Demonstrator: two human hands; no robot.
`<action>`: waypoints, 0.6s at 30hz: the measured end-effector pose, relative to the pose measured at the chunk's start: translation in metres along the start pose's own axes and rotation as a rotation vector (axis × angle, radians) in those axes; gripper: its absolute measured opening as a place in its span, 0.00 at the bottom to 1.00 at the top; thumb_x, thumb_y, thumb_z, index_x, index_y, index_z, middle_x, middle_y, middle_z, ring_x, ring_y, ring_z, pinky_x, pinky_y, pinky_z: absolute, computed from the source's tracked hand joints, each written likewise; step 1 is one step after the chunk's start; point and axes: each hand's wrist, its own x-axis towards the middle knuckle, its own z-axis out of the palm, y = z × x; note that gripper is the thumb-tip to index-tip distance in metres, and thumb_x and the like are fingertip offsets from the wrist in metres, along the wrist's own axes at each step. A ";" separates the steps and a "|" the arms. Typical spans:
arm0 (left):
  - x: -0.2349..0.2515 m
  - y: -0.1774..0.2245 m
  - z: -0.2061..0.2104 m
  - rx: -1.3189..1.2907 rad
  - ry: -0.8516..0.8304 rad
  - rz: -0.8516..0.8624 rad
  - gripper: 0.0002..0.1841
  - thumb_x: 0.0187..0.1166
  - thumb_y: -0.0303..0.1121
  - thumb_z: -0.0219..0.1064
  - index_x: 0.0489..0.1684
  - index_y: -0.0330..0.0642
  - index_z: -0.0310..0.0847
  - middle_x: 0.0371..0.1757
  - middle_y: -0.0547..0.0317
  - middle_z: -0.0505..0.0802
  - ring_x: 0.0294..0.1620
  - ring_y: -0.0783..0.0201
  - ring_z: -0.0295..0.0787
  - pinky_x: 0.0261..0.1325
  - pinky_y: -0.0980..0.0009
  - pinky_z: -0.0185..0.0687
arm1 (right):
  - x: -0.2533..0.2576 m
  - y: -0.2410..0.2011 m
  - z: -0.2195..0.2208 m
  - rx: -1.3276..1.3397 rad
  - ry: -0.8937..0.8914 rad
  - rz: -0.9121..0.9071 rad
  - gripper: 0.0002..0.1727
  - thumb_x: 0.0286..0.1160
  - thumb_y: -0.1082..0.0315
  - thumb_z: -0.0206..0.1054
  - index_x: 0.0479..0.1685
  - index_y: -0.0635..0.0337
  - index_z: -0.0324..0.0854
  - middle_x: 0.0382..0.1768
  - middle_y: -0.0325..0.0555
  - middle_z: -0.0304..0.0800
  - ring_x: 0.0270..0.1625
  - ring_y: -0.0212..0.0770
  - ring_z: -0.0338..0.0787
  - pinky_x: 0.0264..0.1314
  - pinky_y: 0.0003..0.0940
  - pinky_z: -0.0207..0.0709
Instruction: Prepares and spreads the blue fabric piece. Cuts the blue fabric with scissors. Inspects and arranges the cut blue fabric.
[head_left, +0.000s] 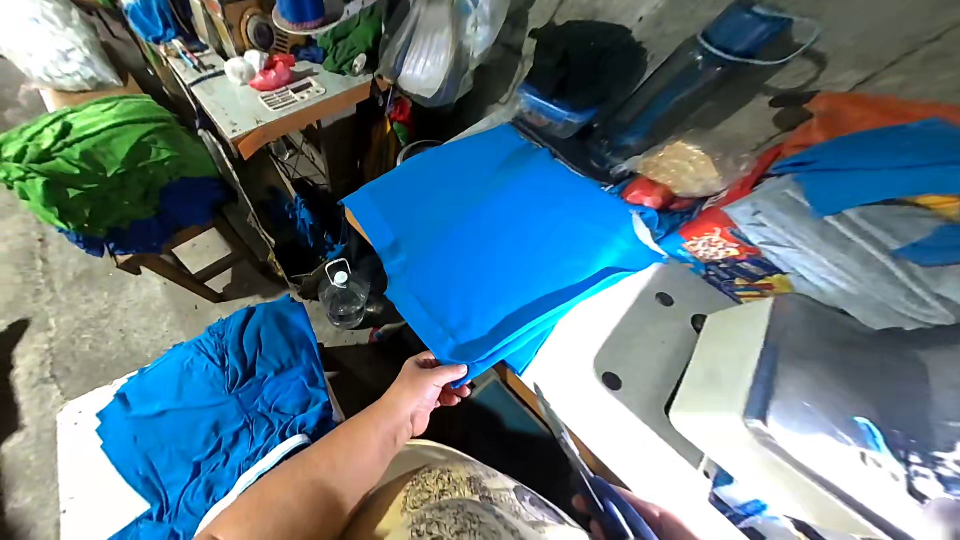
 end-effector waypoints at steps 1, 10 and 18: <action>0.000 0.000 0.000 0.001 -0.007 -0.005 0.04 0.85 0.25 0.63 0.50 0.36 0.78 0.32 0.56 0.89 0.30 0.68 0.88 0.37 0.76 0.84 | 0.003 -0.006 0.001 -0.029 -0.015 0.017 0.38 0.53 0.37 0.83 0.59 0.52 0.81 0.42 0.24 0.91 0.43 0.24 0.89 0.48 0.23 0.84; 0.003 0.000 0.004 0.073 0.024 -0.011 0.28 0.92 0.54 0.49 0.73 0.40 0.75 0.52 0.50 0.89 0.46 0.59 0.87 0.50 0.64 0.82 | 0.041 -0.046 0.001 -0.371 -0.204 0.214 0.57 0.33 0.14 0.74 0.52 0.57 0.75 0.33 0.29 0.84 0.32 0.23 0.83 0.36 0.23 0.78; 0.002 0.001 0.005 0.021 0.012 0.016 0.11 0.87 0.32 0.64 0.59 0.37 0.79 0.41 0.54 0.90 0.38 0.65 0.88 0.42 0.71 0.84 | 0.068 -0.047 0.008 -0.459 -0.173 0.267 0.65 0.26 0.13 0.73 0.62 0.59 0.74 0.36 0.30 0.86 0.34 0.25 0.84 0.37 0.25 0.79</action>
